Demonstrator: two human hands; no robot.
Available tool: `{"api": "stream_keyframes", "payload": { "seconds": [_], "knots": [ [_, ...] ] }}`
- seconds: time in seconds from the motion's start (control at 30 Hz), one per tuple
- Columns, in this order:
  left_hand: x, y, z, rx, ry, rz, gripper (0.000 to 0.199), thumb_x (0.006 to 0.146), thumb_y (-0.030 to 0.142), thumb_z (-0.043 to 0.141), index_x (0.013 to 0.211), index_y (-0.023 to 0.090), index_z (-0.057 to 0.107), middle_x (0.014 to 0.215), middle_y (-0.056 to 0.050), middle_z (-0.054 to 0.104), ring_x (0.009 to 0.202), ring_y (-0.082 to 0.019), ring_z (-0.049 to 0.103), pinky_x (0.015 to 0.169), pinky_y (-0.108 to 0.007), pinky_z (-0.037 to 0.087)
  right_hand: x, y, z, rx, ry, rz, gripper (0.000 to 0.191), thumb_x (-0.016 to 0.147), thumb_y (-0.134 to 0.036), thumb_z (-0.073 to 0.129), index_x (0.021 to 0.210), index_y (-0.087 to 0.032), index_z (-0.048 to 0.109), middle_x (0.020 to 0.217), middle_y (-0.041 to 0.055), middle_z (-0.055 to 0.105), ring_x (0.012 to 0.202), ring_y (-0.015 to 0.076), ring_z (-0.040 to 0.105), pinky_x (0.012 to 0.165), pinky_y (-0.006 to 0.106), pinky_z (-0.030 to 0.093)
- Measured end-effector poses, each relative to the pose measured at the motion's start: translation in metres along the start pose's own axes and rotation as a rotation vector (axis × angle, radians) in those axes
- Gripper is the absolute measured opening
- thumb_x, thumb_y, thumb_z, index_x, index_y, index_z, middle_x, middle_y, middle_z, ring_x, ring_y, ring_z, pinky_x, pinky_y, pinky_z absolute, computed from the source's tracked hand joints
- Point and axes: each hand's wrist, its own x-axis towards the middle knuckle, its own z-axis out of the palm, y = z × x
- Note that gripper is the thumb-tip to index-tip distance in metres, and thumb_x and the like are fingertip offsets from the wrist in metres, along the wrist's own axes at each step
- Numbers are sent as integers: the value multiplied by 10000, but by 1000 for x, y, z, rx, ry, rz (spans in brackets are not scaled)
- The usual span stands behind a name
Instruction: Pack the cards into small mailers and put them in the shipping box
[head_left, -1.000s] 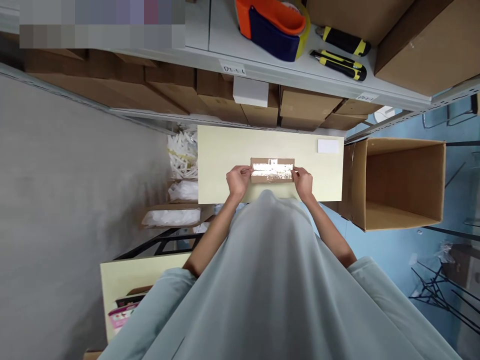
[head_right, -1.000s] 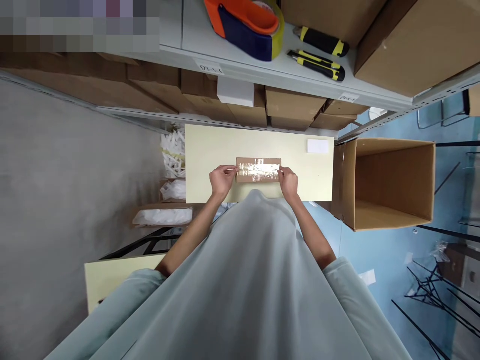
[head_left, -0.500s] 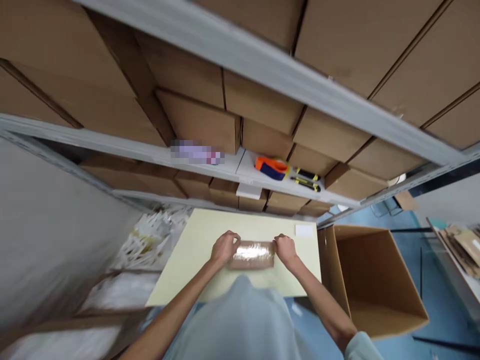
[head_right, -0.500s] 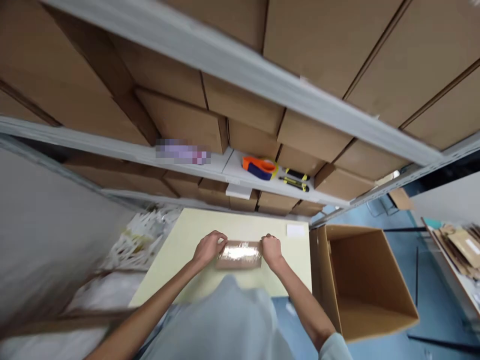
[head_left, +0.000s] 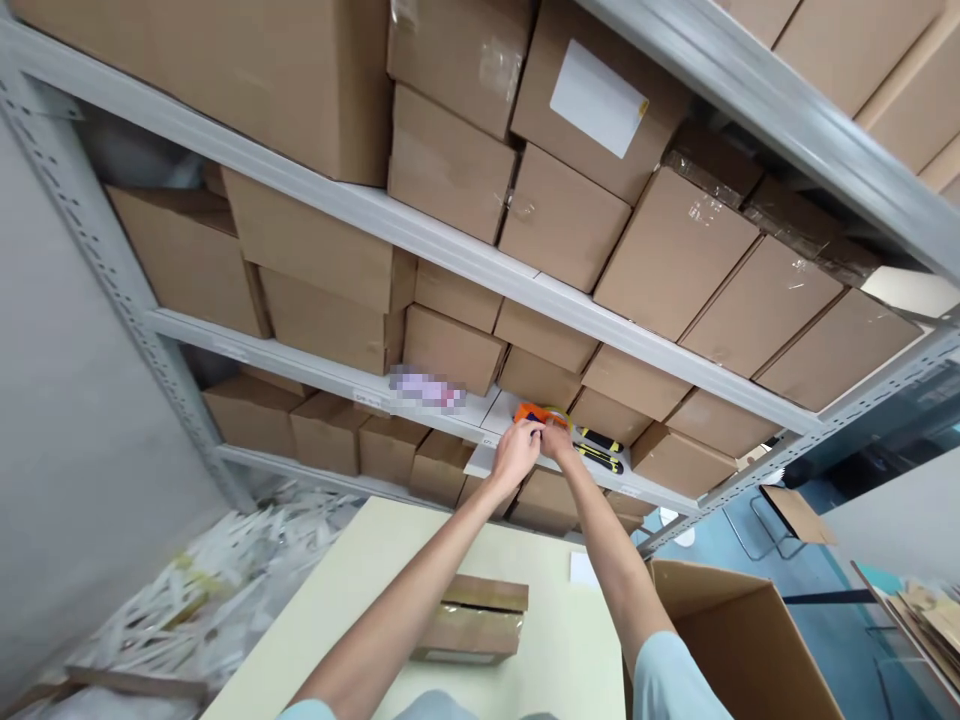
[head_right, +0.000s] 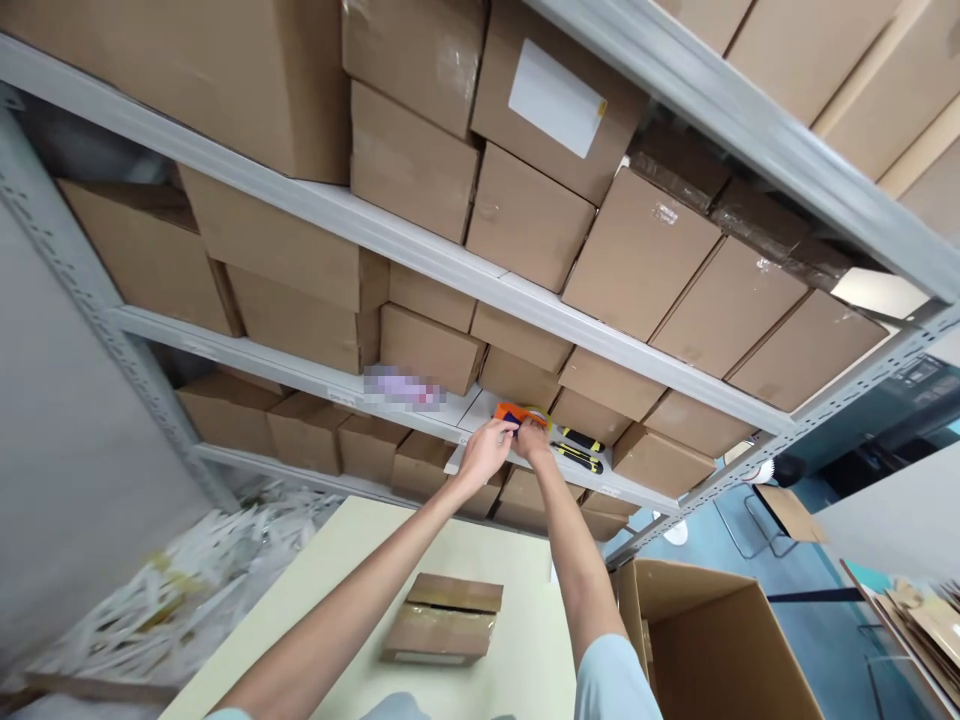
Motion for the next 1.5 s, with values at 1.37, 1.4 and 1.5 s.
{"api": "stream_keyframes", "payload": {
  "seconds": [1.37, 1.4, 1.5],
  "knots": [
    [-206, 17, -129, -243, -247, -161, 396, 1019, 468, 724, 1382, 314, 756, 1273, -56, 716, 1148, -256, 732, 1054, -453, 669, -315, -50, 101, 1418, -9, 86, 452, 928, -548, 858, 1255, -287, 686, 1165, 46, 800, 1022, 249, 756, 936, 390, 647],
    [-205, 12, -132, -233, -274, -154, 412, 993, 483, 753, 1373, 321, 763, 1262, -53, 710, 1164, -269, 725, 1062, -469, 667, -318, -46, 100, 1367, -7, 61, 424, 933, -526, 854, 1240, -289, 684, 1125, 36, 796, 968, 239, 745, 899, 382, 642],
    [-212, -8, -135, -207, -320, -142, 424, 920, 516, 821, 1299, 329, 796, 1193, -45, 706, 1194, -303, 708, 1057, -507, 668, -324, -35, 96, 1230, -1, -15, 345, 945, -470, 837, 1193, -290, 679, 1010, 16, 763, 860, 220, 699, 803, 358, 616]
  ]
}}
